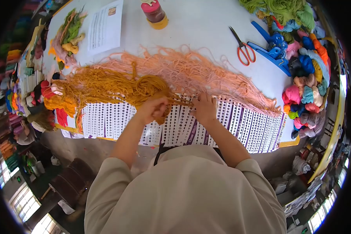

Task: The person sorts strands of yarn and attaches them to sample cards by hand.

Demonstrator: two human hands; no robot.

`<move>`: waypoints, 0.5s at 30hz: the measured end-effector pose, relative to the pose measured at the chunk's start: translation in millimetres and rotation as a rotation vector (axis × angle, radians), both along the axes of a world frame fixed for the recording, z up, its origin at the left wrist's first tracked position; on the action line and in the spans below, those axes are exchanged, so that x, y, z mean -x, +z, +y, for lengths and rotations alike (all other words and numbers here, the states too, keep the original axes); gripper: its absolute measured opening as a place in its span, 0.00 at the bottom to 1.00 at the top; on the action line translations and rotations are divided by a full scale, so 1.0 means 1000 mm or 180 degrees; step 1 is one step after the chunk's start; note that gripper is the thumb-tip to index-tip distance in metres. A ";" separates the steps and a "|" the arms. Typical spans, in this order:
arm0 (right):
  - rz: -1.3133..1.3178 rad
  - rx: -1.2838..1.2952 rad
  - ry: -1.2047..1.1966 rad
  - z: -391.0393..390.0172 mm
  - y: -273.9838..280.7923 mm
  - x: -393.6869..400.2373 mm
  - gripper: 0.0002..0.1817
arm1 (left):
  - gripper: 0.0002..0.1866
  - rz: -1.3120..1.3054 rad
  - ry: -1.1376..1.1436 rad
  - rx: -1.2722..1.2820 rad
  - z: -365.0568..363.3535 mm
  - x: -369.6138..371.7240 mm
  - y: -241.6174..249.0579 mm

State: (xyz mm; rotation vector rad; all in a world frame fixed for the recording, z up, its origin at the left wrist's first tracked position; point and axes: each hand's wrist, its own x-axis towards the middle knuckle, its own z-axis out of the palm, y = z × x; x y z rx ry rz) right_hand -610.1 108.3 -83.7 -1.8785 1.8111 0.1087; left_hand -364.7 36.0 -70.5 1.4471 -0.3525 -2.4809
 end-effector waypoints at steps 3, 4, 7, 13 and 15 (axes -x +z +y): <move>-0.0108 -0.0025 -0.0108 0.001 -0.006 0.001 0.28 | 0.10 0.0602 0.0942 0.0231 -0.012 -0.043 0.018; -0.0078 0.0001 -0.0148 0.001 -0.009 0.000 0.28 | 0.11 0.0656 0.1187 0.0457 -0.017 -0.056 0.025; -0.0118 -0.0030 -0.0158 0.000 -0.012 0.001 0.29 | 0.13 0.0334 0.1607 0.0856 -0.036 -0.078 0.052; -0.0161 0.0043 -0.0122 0.004 -0.019 -0.003 0.31 | 0.15 -0.0176 0.1913 0.1405 -0.038 -0.054 0.047; -0.0166 0.0028 -0.0127 0.003 -0.019 -0.001 0.32 | 0.15 -0.0758 0.1884 0.1620 -0.040 -0.049 0.055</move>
